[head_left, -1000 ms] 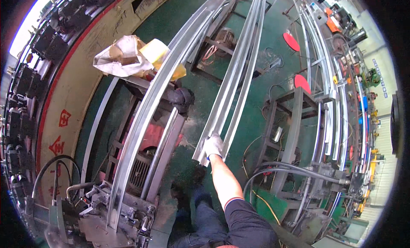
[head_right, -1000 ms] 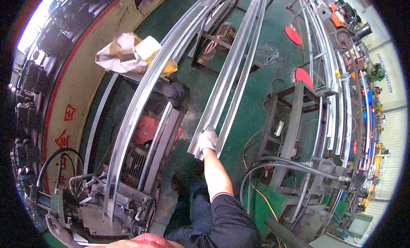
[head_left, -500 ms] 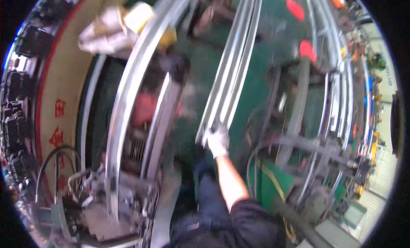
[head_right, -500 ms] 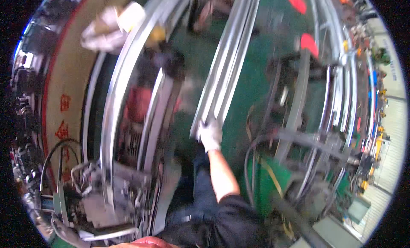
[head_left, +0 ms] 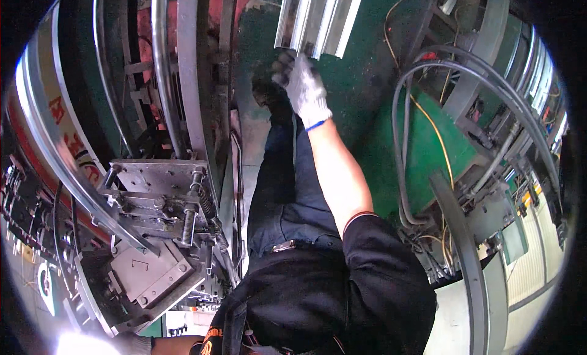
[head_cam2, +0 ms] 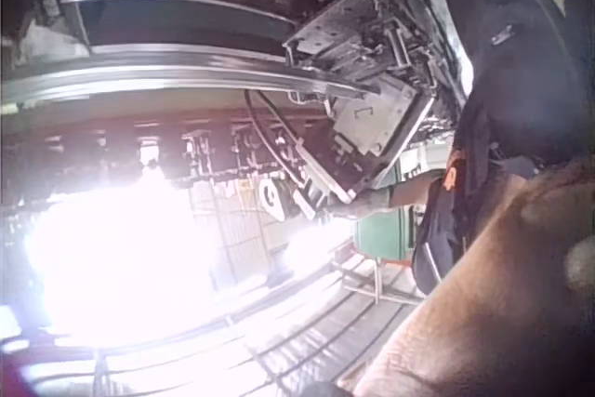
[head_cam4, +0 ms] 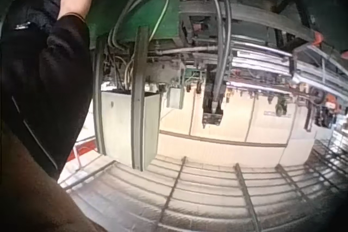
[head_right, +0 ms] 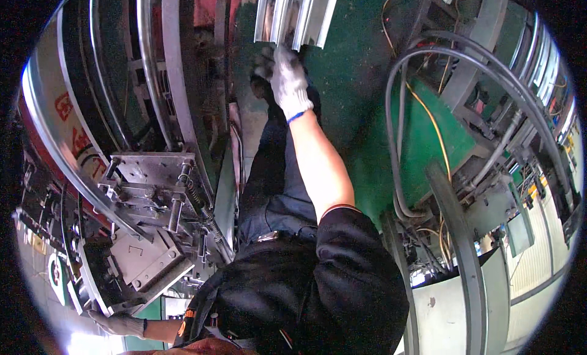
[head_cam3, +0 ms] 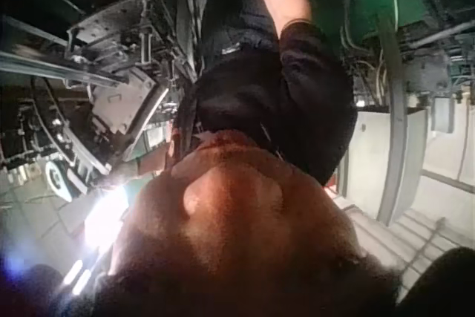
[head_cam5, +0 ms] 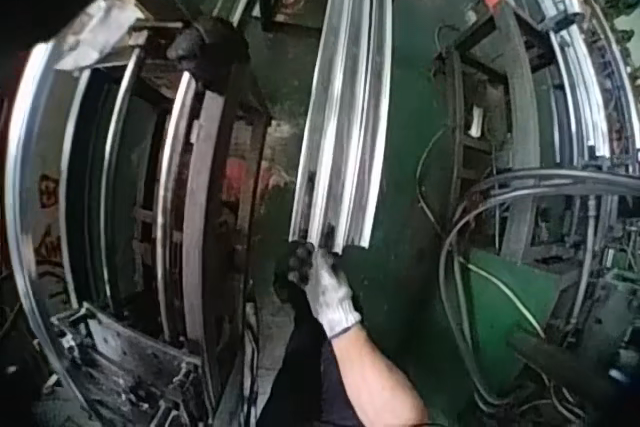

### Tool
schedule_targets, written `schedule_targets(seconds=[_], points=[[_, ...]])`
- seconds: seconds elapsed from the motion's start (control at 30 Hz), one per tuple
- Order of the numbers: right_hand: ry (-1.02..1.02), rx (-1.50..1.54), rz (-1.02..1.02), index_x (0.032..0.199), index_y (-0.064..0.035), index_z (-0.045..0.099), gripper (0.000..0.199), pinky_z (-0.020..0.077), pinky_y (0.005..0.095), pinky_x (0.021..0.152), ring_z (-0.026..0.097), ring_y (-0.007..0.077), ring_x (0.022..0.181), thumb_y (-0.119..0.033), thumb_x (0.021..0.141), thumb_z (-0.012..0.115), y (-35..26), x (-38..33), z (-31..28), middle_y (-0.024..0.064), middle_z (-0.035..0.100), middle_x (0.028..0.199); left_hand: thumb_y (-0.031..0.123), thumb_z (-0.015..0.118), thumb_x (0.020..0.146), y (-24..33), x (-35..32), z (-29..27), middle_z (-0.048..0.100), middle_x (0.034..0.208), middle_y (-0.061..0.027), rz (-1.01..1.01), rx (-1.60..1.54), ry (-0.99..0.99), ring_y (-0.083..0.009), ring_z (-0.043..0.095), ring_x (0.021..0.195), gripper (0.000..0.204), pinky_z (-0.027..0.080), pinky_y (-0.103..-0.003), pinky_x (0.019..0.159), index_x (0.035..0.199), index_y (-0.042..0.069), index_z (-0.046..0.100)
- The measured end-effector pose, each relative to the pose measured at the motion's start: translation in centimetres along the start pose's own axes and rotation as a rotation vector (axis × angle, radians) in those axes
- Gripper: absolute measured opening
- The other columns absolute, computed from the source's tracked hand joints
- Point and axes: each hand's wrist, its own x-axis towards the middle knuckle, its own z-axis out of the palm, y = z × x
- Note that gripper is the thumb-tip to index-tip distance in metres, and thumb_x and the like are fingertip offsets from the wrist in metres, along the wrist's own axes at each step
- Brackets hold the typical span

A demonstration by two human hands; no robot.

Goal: Adjusting a metal processing production line using a wrench after organizing metal profiles.

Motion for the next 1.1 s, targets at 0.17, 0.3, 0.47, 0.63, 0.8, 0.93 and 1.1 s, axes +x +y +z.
schedule_targets(seconds=[0.17,0.3,0.47,0.63,0.8,0.93,1.1], points=[[0.061,-0.023,-0.018,0.122,-0.0079,0.061,0.038,0.0570,0.0456,0.081,0.070,0.0273,0.099,-0.041,0.105,0.059,-0.6,2.7,0.6,0.0112,0.071,0.110,0.037,0.053,0.105,0.3,1.0,0.7,0.072,0.120,-0.0150,0.015,0.033,-0.028,-0.0265,0.067,0.109,0.049,0.054,-0.039,0.096,0.124,-0.005,0.070],[-0.098,0.022,-0.020,0.115,-0.0100,0.059,0.026,0.0568,0.0444,0.083,0.069,0.0268,0.101,-0.035,0.106,0.059,-0.8,3.4,0.7,0.0125,0.069,0.105,0.035,0.054,0.105,-0.2,1.1,0.2,0.072,0.121,-0.0153,0.004,0.053,-0.016,-0.0267,0.067,0.110,0.047,0.054,-0.040,0.096,0.125,-0.004,0.070],[-0.018,0.041,-0.140,0.116,-0.0079,0.066,0.024,0.0571,0.0427,0.083,0.067,0.0243,0.099,-0.027,0.102,0.068,-0.3,3.0,2.1,0.0091,0.069,0.109,0.033,0.054,0.105,-0.2,0.8,0.0,0.072,0.122,-0.0155,-0.019,0.063,0.002,-0.0269,0.067,0.111,0.045,0.054,-0.040,0.096,0.126,-0.004,0.069],[0.045,0.107,-0.137,0.114,-0.0048,0.068,0.025,0.0573,0.0409,0.077,0.068,0.0225,0.091,-0.025,0.099,0.071,-0.4,3.2,3.1,0.0079,0.070,0.103,0.030,0.056,0.104,-1.4,0.8,-0.5,0.072,0.123,-0.0159,-0.067,0.029,0.003,-0.0272,0.067,0.111,0.042,0.055,-0.040,0.096,0.127,-0.003,0.069],[0.034,-0.077,-0.072,0.111,-0.0072,0.068,0.022,0.0543,0.0371,0.075,0.066,0.0188,0.084,-0.027,0.103,0.064,-1.1,2.4,3.9,0.0055,0.068,0.092,0.027,0.057,0.104,-3.1,1.3,-2.6,0.072,0.124,-0.0163,-0.131,-0.008,0.023,-0.0274,0.068,0.112,0.040,0.055,-0.040,0.095,0.128,-0.003,0.068],[0.065,-0.074,0.120,0.120,-0.0122,0.063,0.027,0.0559,0.0426,0.078,0.066,0.0242,0.089,-0.017,0.095,0.072,-2.8,-0.6,-1.8,0.0056,0.066,0.108,0.013,0.058,0.099,-13.4,8.1,-6.4,0.071,0.131,-0.0151,0.228,0.379,-0.133,-0.0311,0.067,0.122,0.048,0.055,-0.042,0.102,0.147,0.008,0.055],[0.393,-0.413,-0.102,0.123,-0.0065,0.062,0.028,0.0535,0.0296,0.055,0.062,0.0144,0.063,-0.009,0.096,0.067,-7.7,-2.5,-3.2,0.0042,0.065,0.083,0.061,0.052,0.102,-7.7,3.3,-4.4,0.071,0.131,-0.0133,-0.097,0.067,-0.085,-0.0285,0.068,0.116,0.066,0.051,-0.041,0.101,0.131,0.005,0.072]])
